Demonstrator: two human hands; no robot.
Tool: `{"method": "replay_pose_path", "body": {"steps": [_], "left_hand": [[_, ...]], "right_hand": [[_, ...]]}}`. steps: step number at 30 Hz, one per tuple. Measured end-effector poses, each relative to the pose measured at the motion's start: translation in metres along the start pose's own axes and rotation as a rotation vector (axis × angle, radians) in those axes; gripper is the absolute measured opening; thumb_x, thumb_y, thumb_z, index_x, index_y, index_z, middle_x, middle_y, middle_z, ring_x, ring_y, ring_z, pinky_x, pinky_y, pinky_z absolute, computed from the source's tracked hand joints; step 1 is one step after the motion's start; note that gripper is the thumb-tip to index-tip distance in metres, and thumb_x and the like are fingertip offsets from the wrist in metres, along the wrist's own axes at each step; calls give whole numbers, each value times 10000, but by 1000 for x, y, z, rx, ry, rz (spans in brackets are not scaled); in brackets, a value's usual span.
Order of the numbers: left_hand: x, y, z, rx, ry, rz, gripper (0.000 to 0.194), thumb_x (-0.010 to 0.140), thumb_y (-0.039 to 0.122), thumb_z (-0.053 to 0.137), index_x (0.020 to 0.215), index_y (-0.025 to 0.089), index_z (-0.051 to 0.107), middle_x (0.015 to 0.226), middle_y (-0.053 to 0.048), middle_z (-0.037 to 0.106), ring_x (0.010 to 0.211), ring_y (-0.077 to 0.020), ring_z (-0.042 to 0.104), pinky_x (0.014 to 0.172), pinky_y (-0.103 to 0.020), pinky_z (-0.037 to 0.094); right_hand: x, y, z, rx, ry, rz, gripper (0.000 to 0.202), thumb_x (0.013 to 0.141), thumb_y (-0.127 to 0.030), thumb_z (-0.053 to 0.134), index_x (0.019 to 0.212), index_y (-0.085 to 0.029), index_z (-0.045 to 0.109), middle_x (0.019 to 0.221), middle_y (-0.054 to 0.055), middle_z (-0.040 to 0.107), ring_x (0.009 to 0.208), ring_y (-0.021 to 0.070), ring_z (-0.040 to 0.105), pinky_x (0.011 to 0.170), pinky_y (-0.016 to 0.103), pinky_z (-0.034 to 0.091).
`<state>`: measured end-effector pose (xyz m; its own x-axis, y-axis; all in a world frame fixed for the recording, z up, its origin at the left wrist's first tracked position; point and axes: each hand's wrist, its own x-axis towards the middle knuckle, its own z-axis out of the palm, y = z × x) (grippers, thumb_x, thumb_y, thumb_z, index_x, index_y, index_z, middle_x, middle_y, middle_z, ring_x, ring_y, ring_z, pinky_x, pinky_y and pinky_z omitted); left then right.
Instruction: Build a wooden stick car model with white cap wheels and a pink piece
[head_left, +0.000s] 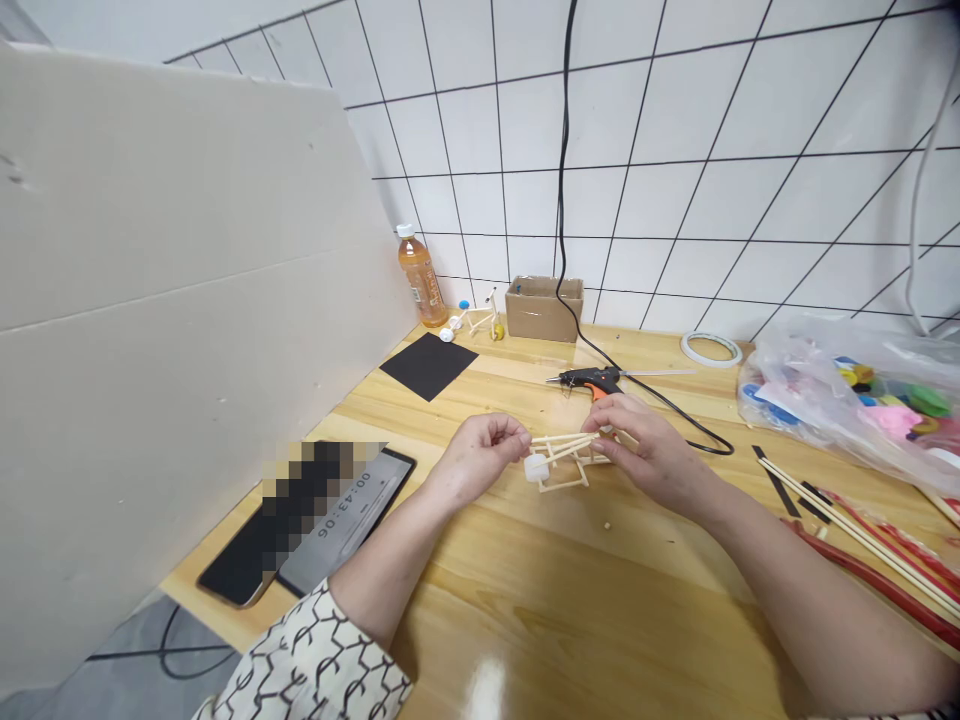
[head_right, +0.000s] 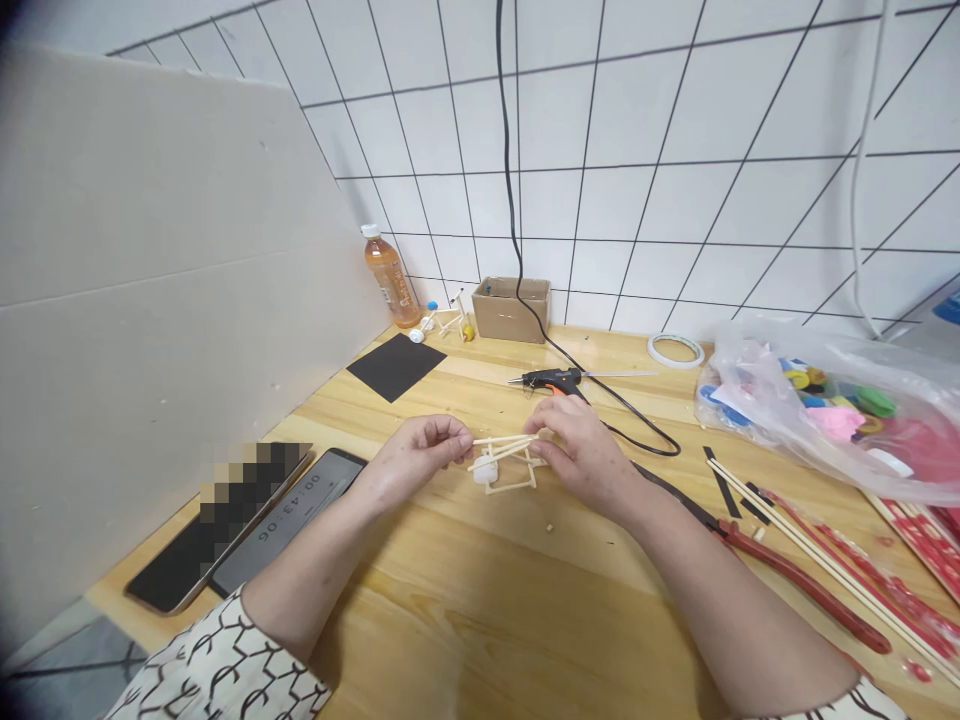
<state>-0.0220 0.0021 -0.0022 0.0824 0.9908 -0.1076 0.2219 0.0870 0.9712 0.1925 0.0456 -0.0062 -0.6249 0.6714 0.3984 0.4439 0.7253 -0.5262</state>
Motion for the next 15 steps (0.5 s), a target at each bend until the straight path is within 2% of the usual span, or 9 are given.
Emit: {"method": "replay_pose_path", "body": {"steps": [10,15], "left_hand": [[-1,2,1,27,3,-7,185,721,293,586,657,119,588,623,-5,590,591,-97,490,612,-221,376],[-2,2,3,33,18,12,185,720,305,604,738,121,596,677,-17,606,622,-109,522,610,-224,399]], "right_hand": [[0,2,-2,17,3,-15,117,832,-181,486,852,-200,599,877,74,599,851,209,524,760,381,429],[-1,1,1,-2,23,-15,120,828,-178,488,849,-209,601,868,71,599,845,213,533,758,387,426]]}}
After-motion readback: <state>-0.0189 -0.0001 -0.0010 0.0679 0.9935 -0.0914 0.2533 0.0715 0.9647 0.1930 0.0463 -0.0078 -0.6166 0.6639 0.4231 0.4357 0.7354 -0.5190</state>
